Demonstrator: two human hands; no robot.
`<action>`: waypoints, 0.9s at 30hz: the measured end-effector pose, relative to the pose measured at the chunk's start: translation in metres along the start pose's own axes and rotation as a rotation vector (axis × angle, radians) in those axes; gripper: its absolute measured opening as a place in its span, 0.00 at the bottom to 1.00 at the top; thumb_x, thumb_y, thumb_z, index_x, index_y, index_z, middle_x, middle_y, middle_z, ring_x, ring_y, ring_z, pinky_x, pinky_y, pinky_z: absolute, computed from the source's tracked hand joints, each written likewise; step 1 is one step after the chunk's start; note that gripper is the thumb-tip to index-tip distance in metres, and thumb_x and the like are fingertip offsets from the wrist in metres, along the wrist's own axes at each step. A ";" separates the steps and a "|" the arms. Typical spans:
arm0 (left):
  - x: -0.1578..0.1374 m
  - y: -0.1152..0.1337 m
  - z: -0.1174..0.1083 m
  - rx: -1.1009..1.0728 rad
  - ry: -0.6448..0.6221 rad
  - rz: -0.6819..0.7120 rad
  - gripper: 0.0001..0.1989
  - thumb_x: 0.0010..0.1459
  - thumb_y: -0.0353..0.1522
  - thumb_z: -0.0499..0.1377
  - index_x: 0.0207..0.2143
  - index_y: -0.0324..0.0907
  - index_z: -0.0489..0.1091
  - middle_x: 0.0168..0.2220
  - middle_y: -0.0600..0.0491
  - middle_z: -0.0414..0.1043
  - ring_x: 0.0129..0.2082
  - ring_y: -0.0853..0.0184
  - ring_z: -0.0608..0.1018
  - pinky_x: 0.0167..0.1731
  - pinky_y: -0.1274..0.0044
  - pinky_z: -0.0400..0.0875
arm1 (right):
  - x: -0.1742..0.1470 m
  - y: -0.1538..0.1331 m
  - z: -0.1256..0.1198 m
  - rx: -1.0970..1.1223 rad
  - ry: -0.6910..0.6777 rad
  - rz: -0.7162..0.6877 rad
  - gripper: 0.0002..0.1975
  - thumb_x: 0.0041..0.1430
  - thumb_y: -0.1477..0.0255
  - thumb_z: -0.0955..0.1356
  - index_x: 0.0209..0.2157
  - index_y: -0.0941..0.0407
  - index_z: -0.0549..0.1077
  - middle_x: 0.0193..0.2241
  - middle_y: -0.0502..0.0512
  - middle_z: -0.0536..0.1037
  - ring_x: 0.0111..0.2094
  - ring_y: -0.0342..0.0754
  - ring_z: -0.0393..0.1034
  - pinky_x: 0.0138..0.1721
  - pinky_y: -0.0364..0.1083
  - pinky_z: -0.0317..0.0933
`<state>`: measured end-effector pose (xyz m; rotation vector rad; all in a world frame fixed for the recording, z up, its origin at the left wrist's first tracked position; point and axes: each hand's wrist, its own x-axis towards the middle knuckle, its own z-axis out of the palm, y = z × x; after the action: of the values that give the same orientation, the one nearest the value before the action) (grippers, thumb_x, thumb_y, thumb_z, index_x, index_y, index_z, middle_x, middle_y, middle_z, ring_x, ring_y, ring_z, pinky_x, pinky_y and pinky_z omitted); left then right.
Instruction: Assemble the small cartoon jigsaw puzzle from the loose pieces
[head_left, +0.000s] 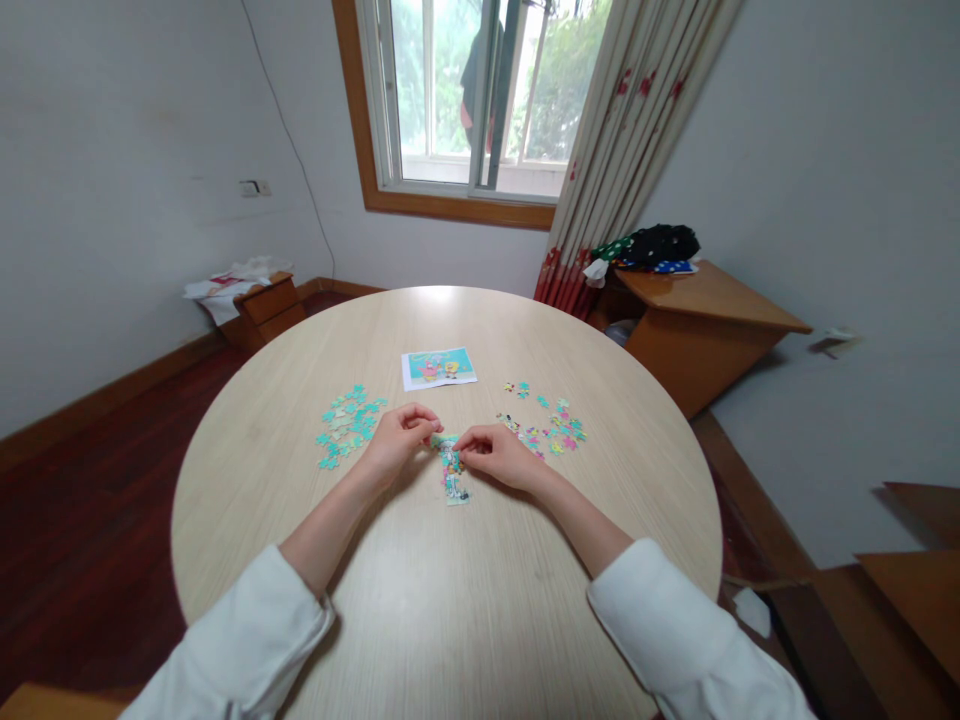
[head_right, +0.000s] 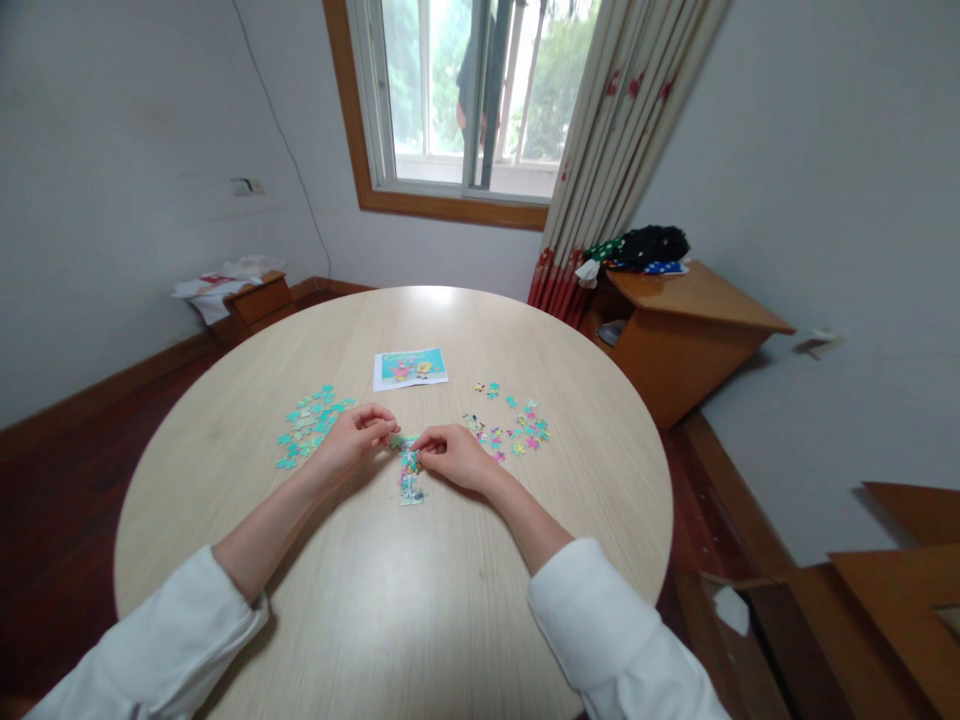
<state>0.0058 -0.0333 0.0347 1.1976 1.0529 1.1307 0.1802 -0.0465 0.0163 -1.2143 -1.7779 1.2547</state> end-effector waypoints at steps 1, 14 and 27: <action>0.000 0.000 0.000 -0.001 -0.001 -0.001 0.05 0.38 0.31 0.63 0.21 0.39 0.69 0.18 0.55 0.68 0.19 0.73 0.66 0.22 0.79 0.58 | 0.000 0.000 0.000 0.001 0.000 0.000 0.08 0.46 0.76 0.66 0.29 0.61 0.76 0.21 0.50 0.75 0.24 0.40 0.66 0.27 0.40 0.58; 0.000 0.000 0.000 -0.009 0.003 -0.009 0.06 0.38 0.31 0.63 0.21 0.39 0.69 0.18 0.55 0.69 0.19 0.73 0.66 0.22 0.79 0.58 | -0.001 -0.001 -0.001 0.016 0.000 0.012 0.08 0.45 0.76 0.66 0.29 0.61 0.75 0.22 0.51 0.74 0.24 0.40 0.66 0.27 0.40 0.58; -0.002 0.002 0.001 0.000 0.014 -0.034 0.06 0.37 0.31 0.62 0.21 0.38 0.69 0.19 0.55 0.70 0.20 0.74 0.66 0.23 0.79 0.57 | -0.003 0.000 -0.018 -0.058 -0.060 0.074 0.10 0.45 0.78 0.64 0.29 0.62 0.76 0.19 0.50 0.73 0.22 0.40 0.65 0.26 0.40 0.57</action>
<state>0.0065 -0.0351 0.0367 1.1694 1.0799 1.1146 0.1971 -0.0429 0.0228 -1.2984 -1.8384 1.3017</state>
